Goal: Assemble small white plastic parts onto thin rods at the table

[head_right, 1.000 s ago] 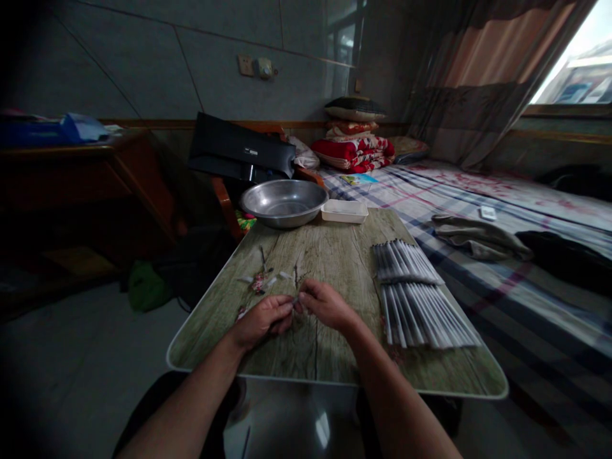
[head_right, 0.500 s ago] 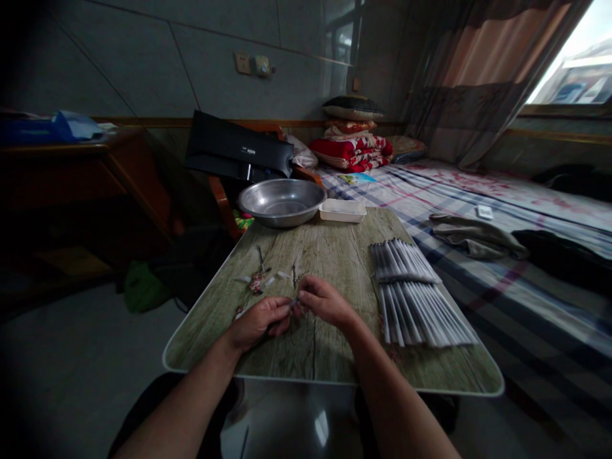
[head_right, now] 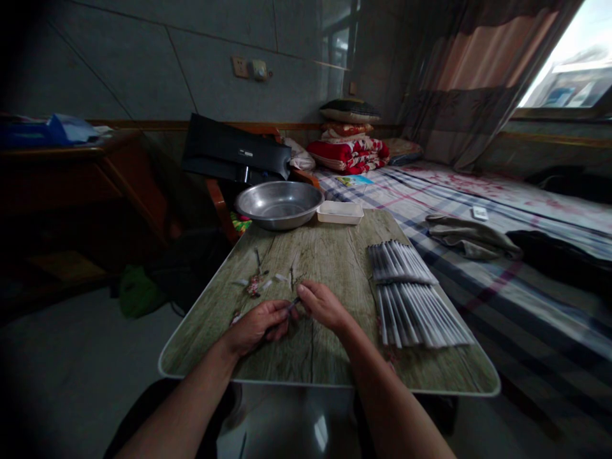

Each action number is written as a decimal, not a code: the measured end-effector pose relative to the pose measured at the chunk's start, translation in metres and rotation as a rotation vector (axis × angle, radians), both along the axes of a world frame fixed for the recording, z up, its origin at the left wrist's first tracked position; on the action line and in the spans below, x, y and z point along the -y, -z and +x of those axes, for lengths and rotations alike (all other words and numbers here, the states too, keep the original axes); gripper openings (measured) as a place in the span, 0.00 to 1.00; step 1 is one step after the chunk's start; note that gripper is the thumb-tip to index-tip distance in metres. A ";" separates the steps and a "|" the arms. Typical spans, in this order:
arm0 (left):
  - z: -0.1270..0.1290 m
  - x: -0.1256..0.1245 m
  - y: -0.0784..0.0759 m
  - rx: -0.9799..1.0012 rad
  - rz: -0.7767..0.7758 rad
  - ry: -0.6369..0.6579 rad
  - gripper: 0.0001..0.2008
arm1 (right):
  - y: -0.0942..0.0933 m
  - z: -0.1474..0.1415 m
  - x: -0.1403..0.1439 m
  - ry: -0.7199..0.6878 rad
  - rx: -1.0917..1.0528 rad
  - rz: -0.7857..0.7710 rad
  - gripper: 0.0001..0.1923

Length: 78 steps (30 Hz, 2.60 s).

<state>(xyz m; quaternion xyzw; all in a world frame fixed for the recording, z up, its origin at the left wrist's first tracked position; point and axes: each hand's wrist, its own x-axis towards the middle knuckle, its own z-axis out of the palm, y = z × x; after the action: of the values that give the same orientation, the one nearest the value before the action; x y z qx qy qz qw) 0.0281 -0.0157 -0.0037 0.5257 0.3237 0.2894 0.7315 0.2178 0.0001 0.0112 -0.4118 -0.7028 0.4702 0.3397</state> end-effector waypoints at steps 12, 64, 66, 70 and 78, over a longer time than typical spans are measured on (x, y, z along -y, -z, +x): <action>0.003 0.002 -0.001 -0.053 0.049 -0.008 0.17 | 0.010 -0.005 -0.002 0.041 0.169 0.055 0.17; -0.026 -0.020 -0.005 0.516 -0.283 -0.511 0.06 | 0.003 -0.005 0.009 0.311 -0.729 -0.314 0.14; -0.024 -0.020 -0.005 0.497 -0.275 -0.496 0.05 | 0.002 -0.009 0.011 0.334 -0.819 -0.311 0.15; -0.022 -0.019 -0.007 0.467 -0.266 -0.478 0.05 | 0.002 -0.013 0.012 0.340 -0.824 -0.279 0.15; -0.018 -0.017 -0.009 0.438 -0.225 -0.458 0.05 | 0.005 -0.017 0.015 0.310 -0.694 -0.190 0.13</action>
<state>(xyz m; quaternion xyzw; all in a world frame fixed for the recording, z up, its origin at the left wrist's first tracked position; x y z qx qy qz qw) 0.0099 0.0014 0.0052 0.2805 0.2983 0.5146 0.7534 0.2010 -0.0147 0.0066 -0.3590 -0.4288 0.5878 0.5846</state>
